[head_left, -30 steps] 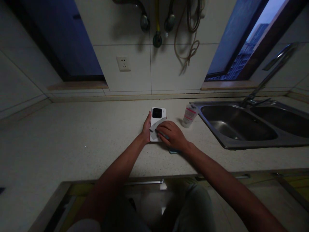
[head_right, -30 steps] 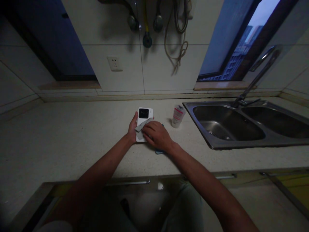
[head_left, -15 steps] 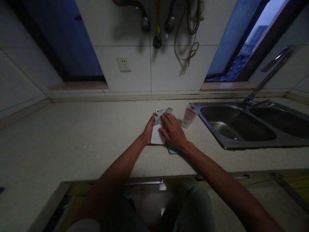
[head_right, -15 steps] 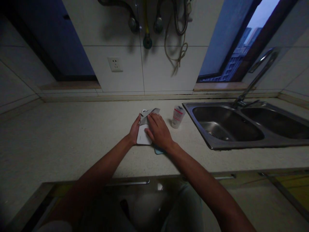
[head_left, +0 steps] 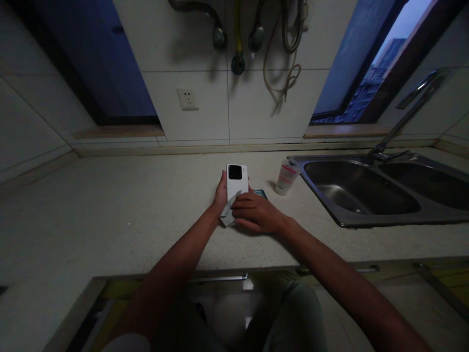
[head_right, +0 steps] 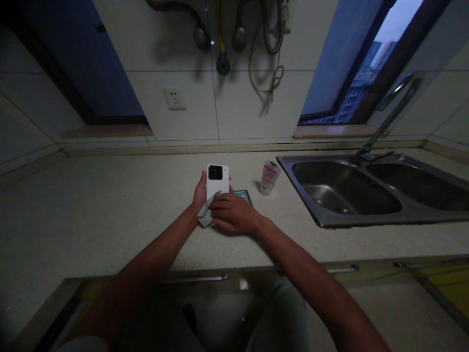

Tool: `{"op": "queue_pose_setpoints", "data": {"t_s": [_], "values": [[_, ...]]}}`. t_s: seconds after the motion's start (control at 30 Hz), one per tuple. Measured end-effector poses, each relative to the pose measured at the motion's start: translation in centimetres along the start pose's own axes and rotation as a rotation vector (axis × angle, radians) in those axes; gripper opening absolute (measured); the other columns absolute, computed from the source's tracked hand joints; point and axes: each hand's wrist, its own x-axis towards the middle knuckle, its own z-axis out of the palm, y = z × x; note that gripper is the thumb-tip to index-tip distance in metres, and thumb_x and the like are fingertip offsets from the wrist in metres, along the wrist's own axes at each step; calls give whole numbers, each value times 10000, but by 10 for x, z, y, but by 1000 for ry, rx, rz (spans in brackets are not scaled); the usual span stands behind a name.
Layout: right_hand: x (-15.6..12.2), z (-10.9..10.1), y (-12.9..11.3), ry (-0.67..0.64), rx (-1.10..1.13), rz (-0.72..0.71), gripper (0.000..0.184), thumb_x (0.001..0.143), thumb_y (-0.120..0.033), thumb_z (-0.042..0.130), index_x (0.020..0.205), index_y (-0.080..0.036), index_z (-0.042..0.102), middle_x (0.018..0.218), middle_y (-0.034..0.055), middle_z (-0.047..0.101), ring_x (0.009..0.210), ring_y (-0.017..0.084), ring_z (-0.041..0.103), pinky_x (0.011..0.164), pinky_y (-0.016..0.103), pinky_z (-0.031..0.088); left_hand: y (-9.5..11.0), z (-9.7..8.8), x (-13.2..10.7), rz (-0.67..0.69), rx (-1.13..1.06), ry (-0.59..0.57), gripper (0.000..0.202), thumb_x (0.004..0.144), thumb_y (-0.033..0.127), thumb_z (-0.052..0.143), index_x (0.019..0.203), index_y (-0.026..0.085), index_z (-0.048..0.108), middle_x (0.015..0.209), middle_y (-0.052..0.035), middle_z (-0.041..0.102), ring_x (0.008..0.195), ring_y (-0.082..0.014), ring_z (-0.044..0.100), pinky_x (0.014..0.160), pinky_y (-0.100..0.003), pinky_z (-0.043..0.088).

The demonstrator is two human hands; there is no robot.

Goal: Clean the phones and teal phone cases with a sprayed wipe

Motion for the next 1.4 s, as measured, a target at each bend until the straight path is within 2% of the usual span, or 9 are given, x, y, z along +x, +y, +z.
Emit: {"op": "queue_pose_setpoints", "data": {"t_s": [0.2,0.47,0.57,0.7,0.77,0.97,1.07,1.23,1.4], "values": [[-4,-3,9,71,-70,-70,261,1000,-147,487,1025,-202,741,1012,82,780,1024,205,680,891,385,548,3,-3,-6,96,-114,-39,793,947,736,242,1082,102,700,820,-150,734,823,-282,735,759,-413,593],[-23,-15,31,166,-191,119,219,970,-141,554,942,-237,749,891,61,759,800,185,657,716,333,488,8,-4,-4,184,-253,34,713,951,691,294,1082,116,694,821,-137,728,832,-270,715,837,-448,570],[-28,-24,33,260,-164,275,210,960,-152,543,933,-227,737,905,73,745,834,199,662,731,331,498,11,-6,-4,159,-223,13,706,940,695,290,1058,123,687,818,-131,714,756,-247,690,722,-405,567],[-28,-40,33,393,-220,655,221,929,-201,512,1042,-190,702,947,91,728,860,217,656,807,350,509,15,-6,-4,133,-137,-8,641,917,701,339,983,145,652,822,-108,685,663,-198,633,575,-327,513],[-27,-48,33,336,-297,878,282,891,-210,504,1094,-155,692,968,109,731,860,226,651,820,349,499,15,-5,-4,116,-72,35,592,895,721,402,932,171,616,772,-75,651,624,-177,606,548,-304,494],[-25,-57,30,-256,-367,1352,291,893,-273,499,955,-168,762,955,138,764,900,260,697,733,306,467,15,-4,-4,-4,159,142,541,758,720,692,840,208,541,574,38,484,455,-103,454,452,-232,381],[-26,-57,27,-361,-395,1441,316,899,-301,528,1065,-162,758,1050,185,758,954,301,717,731,325,487,10,-3,-6,-4,405,179,541,676,662,810,751,197,546,525,39,471,436,-97,445,433,-232,340],[-27,-59,24,-418,-396,1498,364,926,-378,548,1150,-167,741,1110,222,736,1027,366,713,783,404,524,-2,-9,-8,208,876,327,513,584,531,916,782,191,585,629,-19,613,552,-145,562,513,-261,401],[-24,-59,24,-387,-408,1436,395,945,-465,553,1155,-197,754,1103,200,750,1023,339,716,803,387,521,-8,-21,-1,233,946,440,553,583,446,929,933,216,567,783,-65,679,801,-248,659,686,-315,457]]}}
